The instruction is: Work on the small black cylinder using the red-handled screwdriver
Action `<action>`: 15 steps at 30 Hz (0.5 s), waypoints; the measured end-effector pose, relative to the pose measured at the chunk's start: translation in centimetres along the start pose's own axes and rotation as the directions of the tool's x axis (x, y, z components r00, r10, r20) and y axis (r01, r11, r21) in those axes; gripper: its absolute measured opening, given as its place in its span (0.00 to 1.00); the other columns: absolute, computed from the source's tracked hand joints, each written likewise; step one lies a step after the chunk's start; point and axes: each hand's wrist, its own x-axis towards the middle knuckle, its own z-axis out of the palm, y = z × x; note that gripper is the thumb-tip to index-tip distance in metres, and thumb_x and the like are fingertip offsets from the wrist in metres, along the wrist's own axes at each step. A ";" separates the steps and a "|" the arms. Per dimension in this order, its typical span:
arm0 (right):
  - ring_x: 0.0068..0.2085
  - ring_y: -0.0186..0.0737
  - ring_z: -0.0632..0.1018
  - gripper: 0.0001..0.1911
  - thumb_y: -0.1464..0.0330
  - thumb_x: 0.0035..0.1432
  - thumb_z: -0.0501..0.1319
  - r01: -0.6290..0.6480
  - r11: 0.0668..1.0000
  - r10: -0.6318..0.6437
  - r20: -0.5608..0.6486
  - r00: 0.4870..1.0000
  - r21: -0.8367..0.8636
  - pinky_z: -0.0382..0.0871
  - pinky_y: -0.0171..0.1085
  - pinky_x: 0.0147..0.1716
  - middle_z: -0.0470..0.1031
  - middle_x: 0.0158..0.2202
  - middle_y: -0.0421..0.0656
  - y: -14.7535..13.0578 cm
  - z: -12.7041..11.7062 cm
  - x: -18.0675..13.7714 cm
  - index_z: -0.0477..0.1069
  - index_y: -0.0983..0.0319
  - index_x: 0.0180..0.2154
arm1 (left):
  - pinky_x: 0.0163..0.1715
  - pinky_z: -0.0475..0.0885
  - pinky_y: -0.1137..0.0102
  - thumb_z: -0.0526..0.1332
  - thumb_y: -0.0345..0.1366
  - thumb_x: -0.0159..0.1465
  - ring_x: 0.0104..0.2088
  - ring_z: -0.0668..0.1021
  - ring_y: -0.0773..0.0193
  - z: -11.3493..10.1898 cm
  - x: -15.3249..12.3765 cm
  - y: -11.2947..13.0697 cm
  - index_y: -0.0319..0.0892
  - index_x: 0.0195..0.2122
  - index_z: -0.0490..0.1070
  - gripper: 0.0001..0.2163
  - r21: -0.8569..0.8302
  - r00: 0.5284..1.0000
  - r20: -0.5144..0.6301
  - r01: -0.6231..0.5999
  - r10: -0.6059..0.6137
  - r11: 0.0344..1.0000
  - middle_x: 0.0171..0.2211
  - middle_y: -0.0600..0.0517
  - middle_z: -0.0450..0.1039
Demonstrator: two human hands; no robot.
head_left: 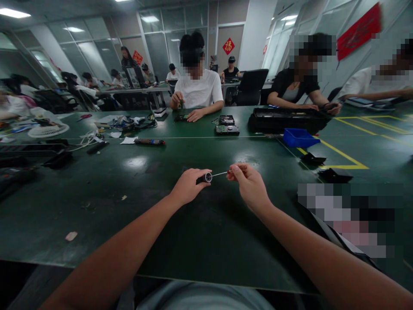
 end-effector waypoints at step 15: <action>0.28 0.40 0.78 0.12 0.57 0.61 0.62 0.088 0.956 -0.082 0.035 0.996 -0.280 0.68 0.38 0.29 0.78 0.26 0.41 -2.0 -0.3 -0.8 0.73 0.59 0.34 | 0.54 0.69 0.58 0.66 0.36 0.65 0.49 0.75 0.56 0.3 -0.1 -0.5 0.48 0.57 0.72 0.18 -0.029 1.000 -0.020 0.006 -0.006 1.000 0.49 0.51 0.77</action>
